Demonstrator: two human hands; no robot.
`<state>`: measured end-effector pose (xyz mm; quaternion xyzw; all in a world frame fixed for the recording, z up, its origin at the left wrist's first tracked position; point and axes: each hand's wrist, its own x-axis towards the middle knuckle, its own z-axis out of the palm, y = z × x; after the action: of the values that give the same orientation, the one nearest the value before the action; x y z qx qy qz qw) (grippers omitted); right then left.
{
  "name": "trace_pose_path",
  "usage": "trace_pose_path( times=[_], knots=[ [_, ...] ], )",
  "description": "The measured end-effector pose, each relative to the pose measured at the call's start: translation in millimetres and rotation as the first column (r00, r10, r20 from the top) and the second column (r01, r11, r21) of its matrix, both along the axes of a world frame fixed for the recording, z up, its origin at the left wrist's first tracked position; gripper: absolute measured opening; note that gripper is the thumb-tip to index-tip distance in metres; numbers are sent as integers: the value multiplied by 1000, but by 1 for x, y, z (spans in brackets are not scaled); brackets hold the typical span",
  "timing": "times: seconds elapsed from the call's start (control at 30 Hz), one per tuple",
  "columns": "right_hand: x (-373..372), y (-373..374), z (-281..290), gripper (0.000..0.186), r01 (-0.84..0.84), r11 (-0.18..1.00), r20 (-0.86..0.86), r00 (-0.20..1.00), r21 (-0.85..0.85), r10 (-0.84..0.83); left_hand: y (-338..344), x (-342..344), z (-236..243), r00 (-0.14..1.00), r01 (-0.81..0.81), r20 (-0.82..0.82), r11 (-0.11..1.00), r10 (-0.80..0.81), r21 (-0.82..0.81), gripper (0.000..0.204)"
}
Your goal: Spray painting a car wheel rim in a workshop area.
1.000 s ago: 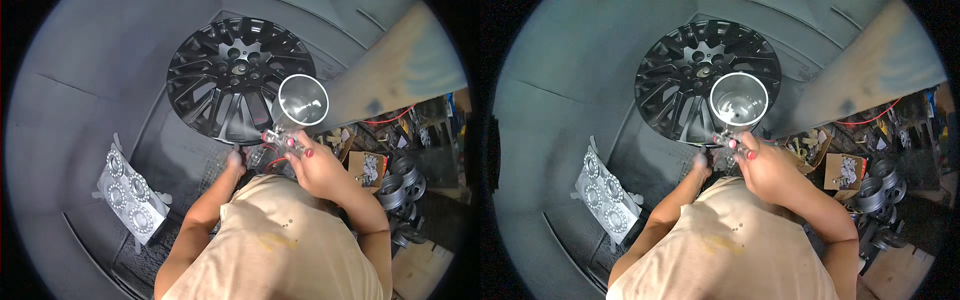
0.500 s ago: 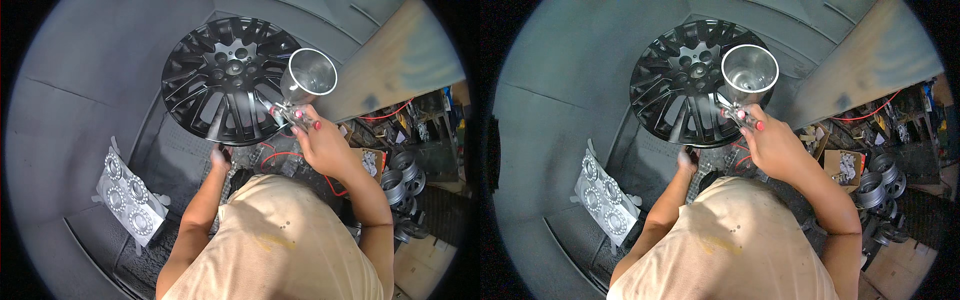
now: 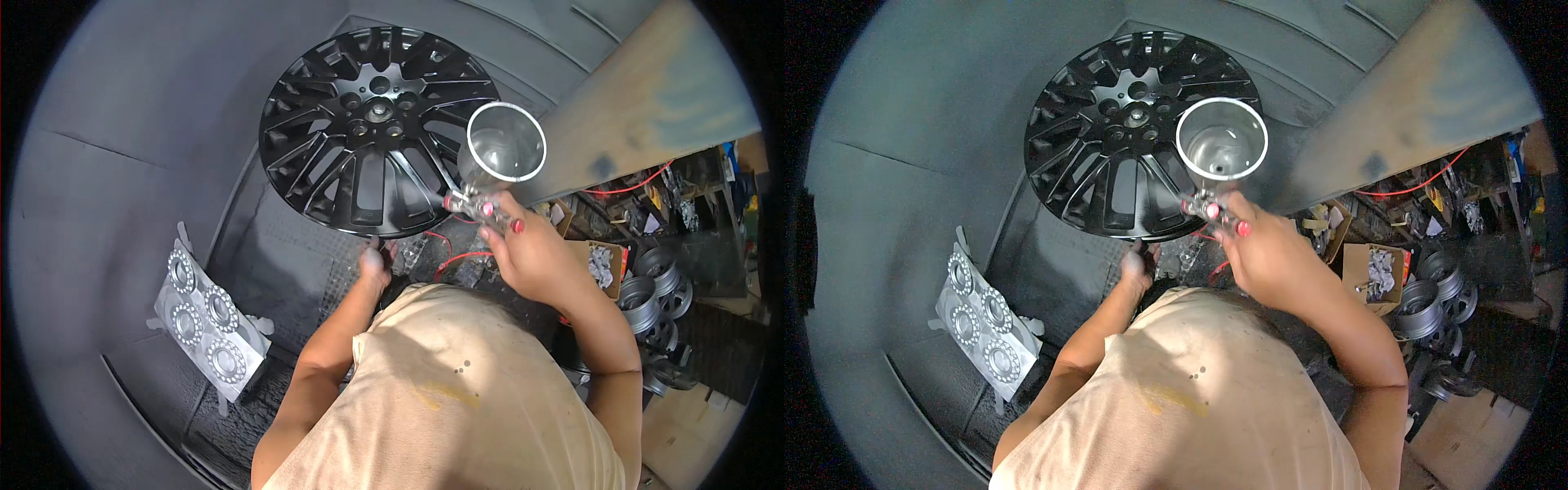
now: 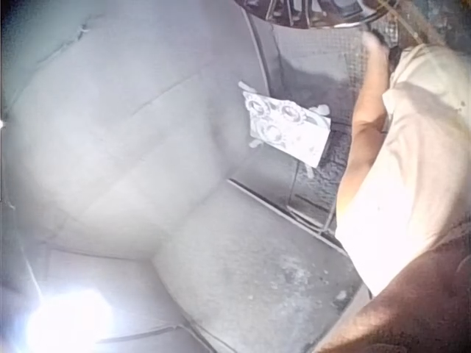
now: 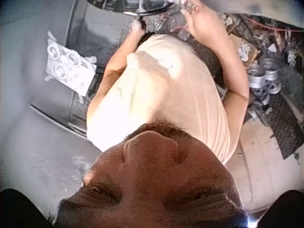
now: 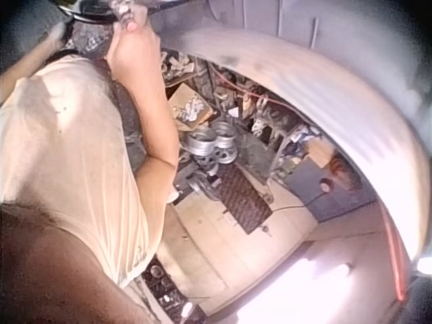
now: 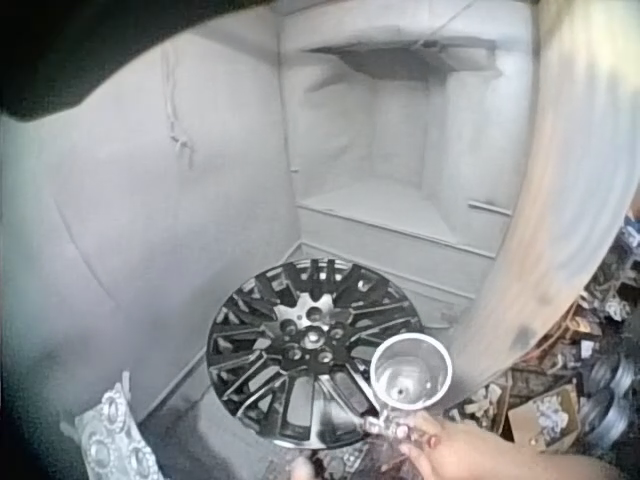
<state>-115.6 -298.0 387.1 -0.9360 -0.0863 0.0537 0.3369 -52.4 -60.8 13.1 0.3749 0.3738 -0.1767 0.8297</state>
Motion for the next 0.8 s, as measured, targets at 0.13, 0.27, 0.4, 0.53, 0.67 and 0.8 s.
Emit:
trace_pose_path(
  times=[0.13, 0.27, 0.4, 0.53, 0.67, 0.8],
  knots=[
    [17, -6, -6, 30, 107, 992, 112, 989, -69, -99, 8, -3, -7, 974, 219, -47, 974, -222, -62, 28],
    [28, -1, -7, 30, 105, 994, 207, 974, -25, -98, 10, 1, 3, 990, 133, -48, 991, -134, -30, 27],
    [25, 3, 7, 23, 77, 995, 43, 996, 62, -80, 25, 14, 2, 1000, 27, -6, 1000, -27, -6, 25],
    [9, -8, 14, 28, -29, 997, -35, 999, -65, 27, 37, 23, -2, 997, 14, 72, 999, -16, 33, 30],
    [-3, -7, 20, 25, -114, 993, -68, 991, -27, 112, 22, 14, -2, 1000, 2, 29, 998, -4, 69, 32],
    [-5, 3, 5, 30, -243, 970, 25, 970, -15, 244, 10, 4, -25, 996, 20, -88, 1000, -18, 23, 30]
  ],
)
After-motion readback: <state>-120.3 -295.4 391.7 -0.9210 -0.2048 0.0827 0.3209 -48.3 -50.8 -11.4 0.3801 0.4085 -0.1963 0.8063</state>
